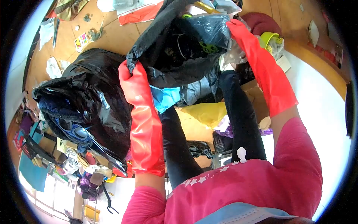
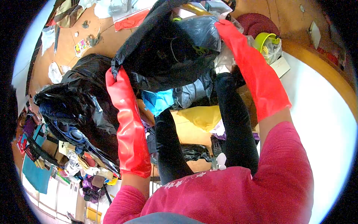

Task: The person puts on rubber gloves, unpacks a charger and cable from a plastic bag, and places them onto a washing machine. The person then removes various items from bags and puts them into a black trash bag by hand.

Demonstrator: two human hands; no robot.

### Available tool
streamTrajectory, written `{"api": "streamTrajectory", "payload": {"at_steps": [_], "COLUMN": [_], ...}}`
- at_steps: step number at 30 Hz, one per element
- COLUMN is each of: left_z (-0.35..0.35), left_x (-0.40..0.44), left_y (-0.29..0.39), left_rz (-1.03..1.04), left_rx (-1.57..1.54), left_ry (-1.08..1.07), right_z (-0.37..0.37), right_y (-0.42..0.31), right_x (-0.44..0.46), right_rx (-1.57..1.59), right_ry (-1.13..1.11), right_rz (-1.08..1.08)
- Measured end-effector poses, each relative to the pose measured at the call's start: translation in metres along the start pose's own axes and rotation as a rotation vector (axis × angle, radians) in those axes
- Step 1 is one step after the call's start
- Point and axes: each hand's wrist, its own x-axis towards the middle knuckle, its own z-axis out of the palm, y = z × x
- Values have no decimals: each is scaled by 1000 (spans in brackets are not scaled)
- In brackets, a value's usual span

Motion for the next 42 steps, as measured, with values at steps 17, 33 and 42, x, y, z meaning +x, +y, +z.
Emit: {"api": "streamTrajectory", "payload": {"at_steps": [17,33,42], "left_z": [0,-8,-15], "left_x": [4,-6,-27], "left_y": [-9,-14,-28], "left_rz": [-40,-120,-172], "left_rx": [-55,41,70], "left_ry": [-18,-76,-89], "right_z": [-96,71,144], "right_y": [21,-62,80], "right_x": [44,-120,-168], "right_rx": [2,-653,-1112], "right_ry": [220,-251,-402], "right_rz": [-173,-743,-1108]}}
